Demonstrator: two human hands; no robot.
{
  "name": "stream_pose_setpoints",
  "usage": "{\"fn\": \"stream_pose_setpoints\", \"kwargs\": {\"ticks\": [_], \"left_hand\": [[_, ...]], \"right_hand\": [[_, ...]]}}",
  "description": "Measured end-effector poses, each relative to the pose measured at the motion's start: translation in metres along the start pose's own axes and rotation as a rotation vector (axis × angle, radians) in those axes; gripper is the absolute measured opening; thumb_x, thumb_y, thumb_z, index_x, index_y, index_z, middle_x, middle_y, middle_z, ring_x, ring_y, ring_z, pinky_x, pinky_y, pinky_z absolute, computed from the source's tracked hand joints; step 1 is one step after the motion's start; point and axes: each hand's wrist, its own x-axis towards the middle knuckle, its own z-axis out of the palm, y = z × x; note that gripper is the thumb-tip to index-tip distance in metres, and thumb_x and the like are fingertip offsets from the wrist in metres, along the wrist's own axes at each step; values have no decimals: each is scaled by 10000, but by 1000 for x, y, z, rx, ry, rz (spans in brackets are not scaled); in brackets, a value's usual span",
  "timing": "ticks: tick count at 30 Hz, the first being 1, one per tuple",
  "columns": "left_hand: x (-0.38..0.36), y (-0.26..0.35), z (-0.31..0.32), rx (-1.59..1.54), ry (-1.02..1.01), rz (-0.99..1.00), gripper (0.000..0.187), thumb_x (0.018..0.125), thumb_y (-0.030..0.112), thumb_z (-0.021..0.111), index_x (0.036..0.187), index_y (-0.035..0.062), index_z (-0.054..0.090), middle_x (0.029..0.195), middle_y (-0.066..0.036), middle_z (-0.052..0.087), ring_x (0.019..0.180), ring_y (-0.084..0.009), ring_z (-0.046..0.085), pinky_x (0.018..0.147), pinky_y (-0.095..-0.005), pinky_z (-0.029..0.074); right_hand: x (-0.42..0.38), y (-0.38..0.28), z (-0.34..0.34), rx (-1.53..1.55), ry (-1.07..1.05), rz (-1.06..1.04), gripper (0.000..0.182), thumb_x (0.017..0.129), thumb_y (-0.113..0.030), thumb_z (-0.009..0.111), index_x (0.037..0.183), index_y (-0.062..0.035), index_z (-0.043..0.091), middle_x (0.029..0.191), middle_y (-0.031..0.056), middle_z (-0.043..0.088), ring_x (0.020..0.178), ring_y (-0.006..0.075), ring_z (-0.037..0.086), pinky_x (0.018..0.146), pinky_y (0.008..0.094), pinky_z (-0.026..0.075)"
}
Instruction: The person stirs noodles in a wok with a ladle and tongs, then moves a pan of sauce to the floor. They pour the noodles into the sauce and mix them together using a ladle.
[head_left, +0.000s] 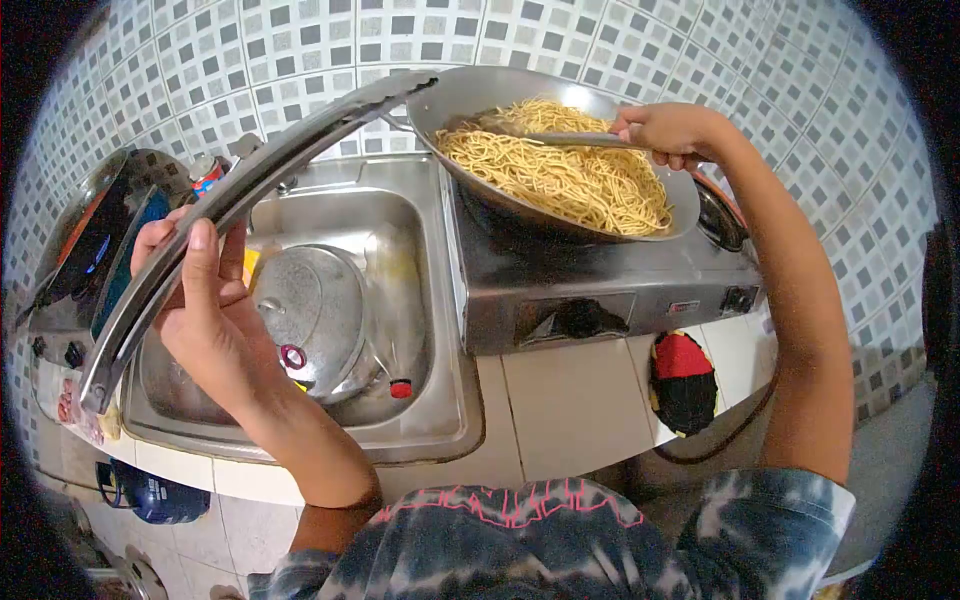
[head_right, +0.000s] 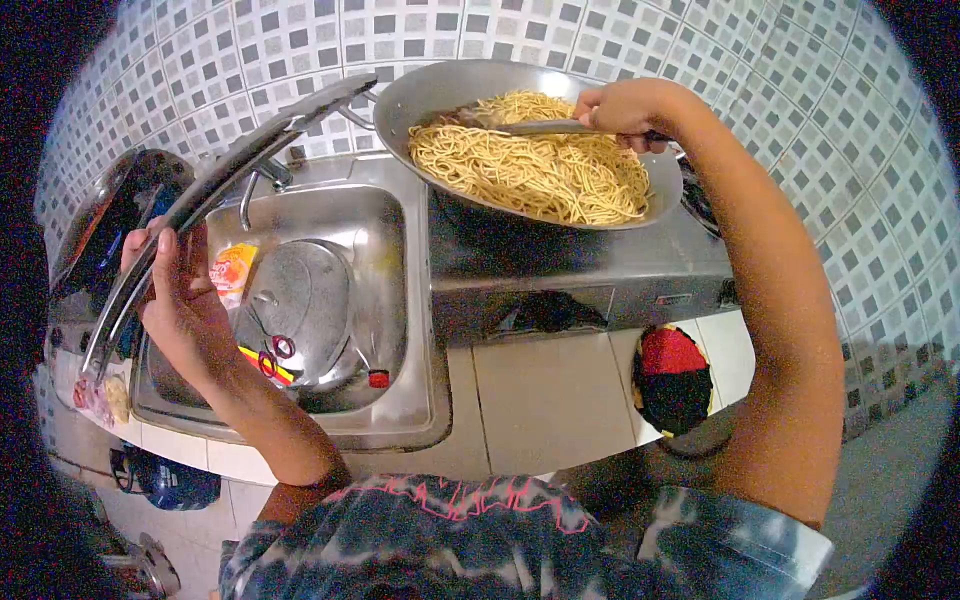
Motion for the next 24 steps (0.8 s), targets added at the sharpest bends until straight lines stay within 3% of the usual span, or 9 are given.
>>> {"fn": "stream_pose_setpoints", "kwargs": {"ticks": [7, 8, 14, 23, 24], "left_hand": [[-3, 2, 2, -10, -7, 4, 243, 746, 11, 553, 967, 18, 454, 937, -100, 503, 868, -186, 532, 764, -325, 470], [-3, 2, 3, -13, -8, 4, 242, 748, 10, 550, 968, 17, 453, 937, -100, 502, 869, -186, 531, 766, -326, 468], [-1, -5, 4, 31, 7, -12, 246, 749, 8, 548, 975, 15, 451, 939, -101, 502, 871, -185, 530, 780, -335, 458], [-1, -10, 6, 22, -46, -41, 206, 749, 8, 546, 939, 29, 469, 917, -103, 525, 874, -216, 544, 798, -348, 452], [2, -12, 2, 28, -56, -25, 204, 752, 15, 546, 941, 30, 469, 912, -98, 529, 870, -216, 545, 800, -355, 451]], "right_hand": [[11, 8, 20, -36, 185, -126, 260, 852, -293, 363, 1029, -159, 498, 515, 10, 401, 385, 101, 363, 343, 235, 310], [5, 10, 20, 27, 193, -132, 290, 845, -288, 394, 1086, -163, 496, 517, 13, 411, 391, 91, 368, 349, 222, 317], [-7, 42, 18, 293, 275, -163, 276, 844, -285, 425, 1072, -165, 525, 517, -10, 387, 391, 62, 344, 340, 209, 301], [-13, 65, -10, 32, 414, -77, 271, 834, -293, 441, 1038, -146, 541, 525, 3, 400, 432, 70, 375, 343, 217, 316], [-14, 63, -11, -18, 419, -56, 273, 826, -277, 450, 1036, -127, 538, 577, 42, 476, 447, 92, 407, 387, 254, 368]]}}
